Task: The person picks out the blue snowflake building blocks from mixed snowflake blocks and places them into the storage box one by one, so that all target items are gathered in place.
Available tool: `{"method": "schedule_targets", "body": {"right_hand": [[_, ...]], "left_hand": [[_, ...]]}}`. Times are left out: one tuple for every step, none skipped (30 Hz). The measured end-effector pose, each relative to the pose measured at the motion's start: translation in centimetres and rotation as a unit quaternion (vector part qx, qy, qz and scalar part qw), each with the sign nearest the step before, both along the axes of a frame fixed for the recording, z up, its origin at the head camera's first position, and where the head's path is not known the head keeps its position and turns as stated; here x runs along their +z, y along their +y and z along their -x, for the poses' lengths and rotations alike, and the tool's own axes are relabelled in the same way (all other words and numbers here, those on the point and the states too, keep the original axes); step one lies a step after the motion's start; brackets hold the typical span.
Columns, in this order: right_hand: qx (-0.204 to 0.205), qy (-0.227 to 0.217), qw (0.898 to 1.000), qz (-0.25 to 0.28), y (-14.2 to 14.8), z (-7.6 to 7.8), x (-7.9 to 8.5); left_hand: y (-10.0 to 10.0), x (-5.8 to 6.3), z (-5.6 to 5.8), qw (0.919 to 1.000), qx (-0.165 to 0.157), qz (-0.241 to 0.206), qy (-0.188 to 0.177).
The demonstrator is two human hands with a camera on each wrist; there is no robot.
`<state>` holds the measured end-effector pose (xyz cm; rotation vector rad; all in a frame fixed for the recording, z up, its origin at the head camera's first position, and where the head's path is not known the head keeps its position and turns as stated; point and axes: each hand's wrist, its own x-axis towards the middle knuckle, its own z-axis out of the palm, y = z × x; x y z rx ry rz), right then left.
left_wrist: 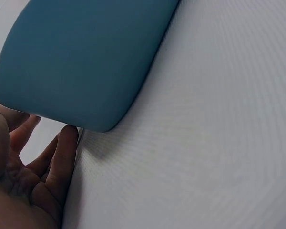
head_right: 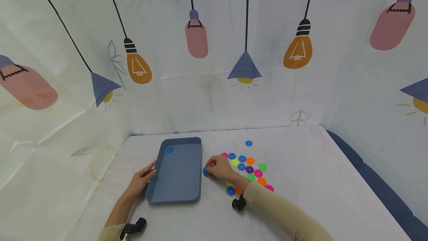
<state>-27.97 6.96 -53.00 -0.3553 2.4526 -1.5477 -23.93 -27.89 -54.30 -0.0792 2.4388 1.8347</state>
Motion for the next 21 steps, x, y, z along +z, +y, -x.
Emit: {"method": "schedule_targets", "body": {"right_hand": [[0.0, -0.001, 1.0, 0.001, -0.1, 0.0, -0.1], [0.0, -0.001, 1.0, 0.002, -0.2, 0.0, -0.1], [-0.002, 0.0, 1.0, 0.003, -0.3, 0.0, -0.2], [-0.003, 0.0, 1.0, 0.002, -0.3, 0.0, -0.2], [-0.005, 0.001, 1.0, 0.002, -0.4, -0.1, -0.1], [-0.006, -0.001, 1.0, 0.001, -0.4, -0.1, -0.1], [-0.004, -0.001, 1.0, 0.001, -0.4, -0.1, 0.0], [-0.004, -0.001, 1.0, 0.001, -0.5, -0.1, 0.2], [-0.003, -0.003, 1.0, 0.002, -0.5, -0.2, 0.3], [-0.003, -0.004, 1.0, 0.001, -0.5, -0.2, 0.5], [-0.002, -0.004, 1.0, 0.001, -0.6, -0.3, 0.6], [-0.001, -0.004, 1.0, 0.001, -0.6, -0.3, 0.8], [0.002, 0.0, 1.0, 0.003, -0.6, -0.4, 0.9], [0.002, 0.0, 1.0, 0.005, -0.6, -0.4, 1.0], [0.005, 0.002, 1.0, 0.007, -0.6, -0.5, 1.1], [0.006, 0.003, 1.0, 0.01, -0.6, -0.5, 1.1], [0.008, 0.003, 1.0, 0.012, -0.6, -0.6, 1.2], [0.01, 0.004, 1.0, 0.016, -0.6, -0.6, 1.2], [0.011, 0.004, 1.0, 0.019, -0.6, -0.6, 1.2], [0.012, 0.005, 1.0, 0.02, -0.6, -0.7, 1.3], [0.013, 0.006, 1.0, 0.021, -0.6, -0.7, 1.3]], "left_hand": [[0.0, 0.1, 0.0, 1.0, 0.002, 0.002, -0.002], [-0.1, 0.1, -0.1, 1.0, 0.003, 0.004, -0.003], [-0.1, 0.2, -0.1, 1.0, 0.003, 0.006, -0.004], [-0.1, 0.2, -0.1, 1.0, 0.003, 0.006, -0.005], [-0.1, 0.3, -0.1, 1.0, 0.003, 0.006, -0.006], [0.0, 0.3, 0.0, 1.0, 0.003, 0.003, -0.007], [0.0, 0.3, 0.0, 1.0, 0.003, 0.002, -0.008], [-0.1, 0.3, 0.0, 1.0, 0.003, 0.001, -0.008], [-0.1, 0.3, 0.0, 1.0, 0.003, 0.002, -0.007], [-0.1, 0.2, 0.0, 1.0, 0.004, 0.002, -0.007], [-0.1, 0.2, 0.0, 1.0, 0.006, 0.001, -0.005], [-0.1, 0.1, 0.0, 1.0, 0.006, 0.002, -0.004], [-0.1, 0.1, 0.0, 1.0, 0.008, 0.002, -0.004], [-0.1, 0.0, 0.0, 0.9999, 0.009, 0.003, -0.004], [-0.1, 0.0, 0.0, 0.9999, 0.01, 0.002, -0.004], [0.0, -0.1, -0.1, 0.9999, 0.011, 0.002, -0.003], [0.0, -0.1, -0.1, 0.9999, 0.011, 0.001, -0.003], [0.0, -0.2, -0.1, 0.9999, 0.011, 0.002, -0.003], [0.0, -0.2, -0.1, 0.9999, 0.012, 0.002, -0.003], [0.0, -0.2, -0.1, 0.9999, 0.012, 0.003, -0.001], [0.0, -0.2, -0.1, 0.9999, 0.012, 0.004, 0.0]]}}
